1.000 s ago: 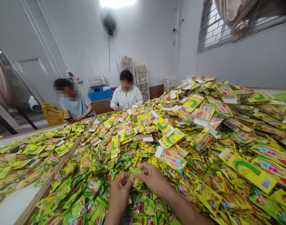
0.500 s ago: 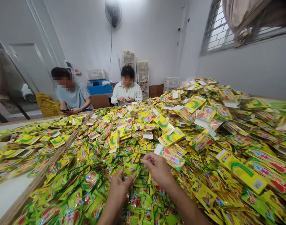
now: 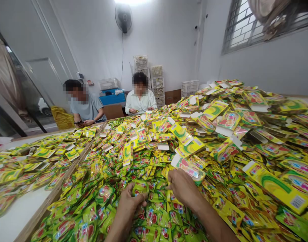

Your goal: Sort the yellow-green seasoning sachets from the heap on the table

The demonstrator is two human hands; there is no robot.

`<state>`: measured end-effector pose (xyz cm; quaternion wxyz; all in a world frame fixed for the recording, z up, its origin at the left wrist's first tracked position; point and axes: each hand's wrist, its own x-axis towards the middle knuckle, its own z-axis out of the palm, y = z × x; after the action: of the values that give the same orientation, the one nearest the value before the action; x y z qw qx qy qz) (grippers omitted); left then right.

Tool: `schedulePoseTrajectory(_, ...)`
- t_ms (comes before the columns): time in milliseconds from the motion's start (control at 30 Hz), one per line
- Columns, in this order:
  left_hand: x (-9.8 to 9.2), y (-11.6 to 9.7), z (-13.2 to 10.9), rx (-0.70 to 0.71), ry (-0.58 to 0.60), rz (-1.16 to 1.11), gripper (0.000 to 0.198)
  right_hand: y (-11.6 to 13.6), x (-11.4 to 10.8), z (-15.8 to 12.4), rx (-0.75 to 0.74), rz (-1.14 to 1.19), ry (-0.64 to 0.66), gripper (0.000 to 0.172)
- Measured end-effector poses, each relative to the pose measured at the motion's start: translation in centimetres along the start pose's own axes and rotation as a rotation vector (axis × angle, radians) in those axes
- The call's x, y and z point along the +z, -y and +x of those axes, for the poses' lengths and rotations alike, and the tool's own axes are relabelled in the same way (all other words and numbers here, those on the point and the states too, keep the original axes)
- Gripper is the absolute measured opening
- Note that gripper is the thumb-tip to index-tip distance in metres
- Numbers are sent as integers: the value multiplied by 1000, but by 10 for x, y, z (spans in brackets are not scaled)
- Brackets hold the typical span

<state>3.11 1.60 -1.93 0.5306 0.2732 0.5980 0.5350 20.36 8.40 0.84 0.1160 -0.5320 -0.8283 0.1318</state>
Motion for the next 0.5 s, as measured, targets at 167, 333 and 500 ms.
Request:
schedulePoseTrajectory(167, 0, 1, -2, -9, 22, 65, 45, -1, -1, -4, -22, 67, 39, 28)
schedulePoseTrajectory(333, -3, -1, 0, -32, 93, 124, 45, 4, -2, -3, -69, 287, -40, 12)
schedulePoseTrajectory(500, -3, 2, -1, 38, 202, 222, 38, 22, 3, -3, -225, 511, -127, 8)
